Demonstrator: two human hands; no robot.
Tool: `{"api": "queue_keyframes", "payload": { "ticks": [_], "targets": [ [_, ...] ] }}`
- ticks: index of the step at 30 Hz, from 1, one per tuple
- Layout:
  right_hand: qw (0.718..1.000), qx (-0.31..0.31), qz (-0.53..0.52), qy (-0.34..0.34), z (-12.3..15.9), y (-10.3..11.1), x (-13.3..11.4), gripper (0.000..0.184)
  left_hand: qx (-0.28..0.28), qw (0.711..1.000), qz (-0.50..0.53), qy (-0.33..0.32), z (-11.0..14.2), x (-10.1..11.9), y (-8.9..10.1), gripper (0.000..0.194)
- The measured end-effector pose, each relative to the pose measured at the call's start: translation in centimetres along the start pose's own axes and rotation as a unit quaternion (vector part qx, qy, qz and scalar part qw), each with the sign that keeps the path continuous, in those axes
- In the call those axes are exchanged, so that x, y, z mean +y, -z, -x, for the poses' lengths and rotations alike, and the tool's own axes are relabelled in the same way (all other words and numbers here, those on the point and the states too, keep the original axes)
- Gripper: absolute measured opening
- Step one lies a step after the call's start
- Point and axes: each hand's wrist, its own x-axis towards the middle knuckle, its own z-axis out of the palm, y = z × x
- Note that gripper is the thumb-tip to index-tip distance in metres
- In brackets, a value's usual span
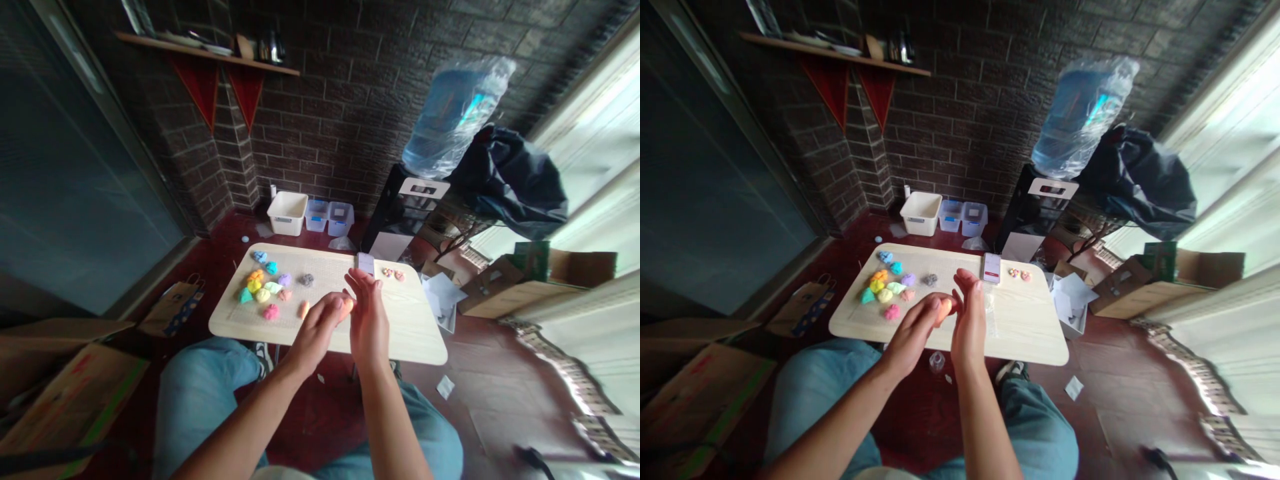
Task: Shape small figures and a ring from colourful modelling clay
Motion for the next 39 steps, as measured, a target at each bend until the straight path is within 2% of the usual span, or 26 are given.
{"api": "queue_keyframes", "payload": {
  "ticks": [2,5,9,12,14,16,18,23,25,27,29,32,34,36,39],
  "targets": [
    [1.000,-0.008,0.001,0.019,-1.0,-0.4,0.2,0.047,-0.031,0.999,0.036,0.006,0.8,-0.1,-0.8,0.035],
    [0.997,-0.056,0.029,0.046,-0.9,-0.9,0.6,0.055,-0.059,0.992,0.105,0.023,1.0,-0.1,-1.1,0.049],
    [0.986,-0.134,0.094,0.011,2.3,-1.9,1.1,0.061,-0.028,0.989,0.144,0.033,-0.9,0.0,-0.1,0.069],
    [0.975,-0.185,0.124,0.009,4.0,-2.9,1.0,0.062,0.003,0.982,0.186,0.041,-2.1,0.4,0.6,0.064],
    [0.973,-0.178,0.140,0.038,3.5,-3.3,0.4,0.063,-0.008,0.977,0.208,0.044,-2.0,0.6,0.3,0.060],
    [0.978,-0.140,0.145,0.063,2.2,-3.5,-0.4,0.063,-0.038,0.972,0.227,0.043,-1.3,0.9,-0.4,0.059],
    [0.983,-0.119,0.123,0.058,1.3,-3.4,-1.0,0.063,-0.055,0.967,0.247,0.042,-0.7,1.3,-0.9,0.061],
    [0.967,-0.187,0.163,0.057,2.3,-3.2,-0.9,0.063,-0.065,0.958,0.274,0.049,-1.6,2.6,-0.8,0.069],
    [0.965,-0.180,0.179,0.072,1.9,-3.3,-1.0,0.061,-0.078,0.956,0.280,0.051,-2.0,2.9,-0.8,0.066],
    [0.972,-0.143,0.163,0.091,0.8,-3.5,-1.3,0.063,-0.087,0.956,0.275,0.048,-2.1,3.2,-1.1,0.063],
    [0.979,-0.123,0.138,0.090,0.1,-3.8,-1.4,0.065,-0.089,0.958,0.269,0.050,-2.3,3.4,-1.2,0.065],
    [0.973,-0.161,0.146,0.075,0.9,-4.0,-0.7,0.063,-0.060,0.962,0.262,0.053,-3.2,3.7,-0.6,0.068],
    [0.965,-0.179,0.169,0.088,1.7,-4.1,-0.2,0.060,-0.036,0.964,0.258,0.057,-3.8,3.6,-0.2,0.068],
    [0.970,-0.164,0.157,0.083,1.6,-4.2,-0.1,0.061,-0.031,0.965,0.253,0.056,-3.8,3.4,-0.3,0.065],
    [0.986,-0.108,0.115,0.057,0.2,-4.2,-0.7,0.065,-0.055,0.967,0.244,0.039,-3.1,3.1,-0.9,0.062]
  ]
}}
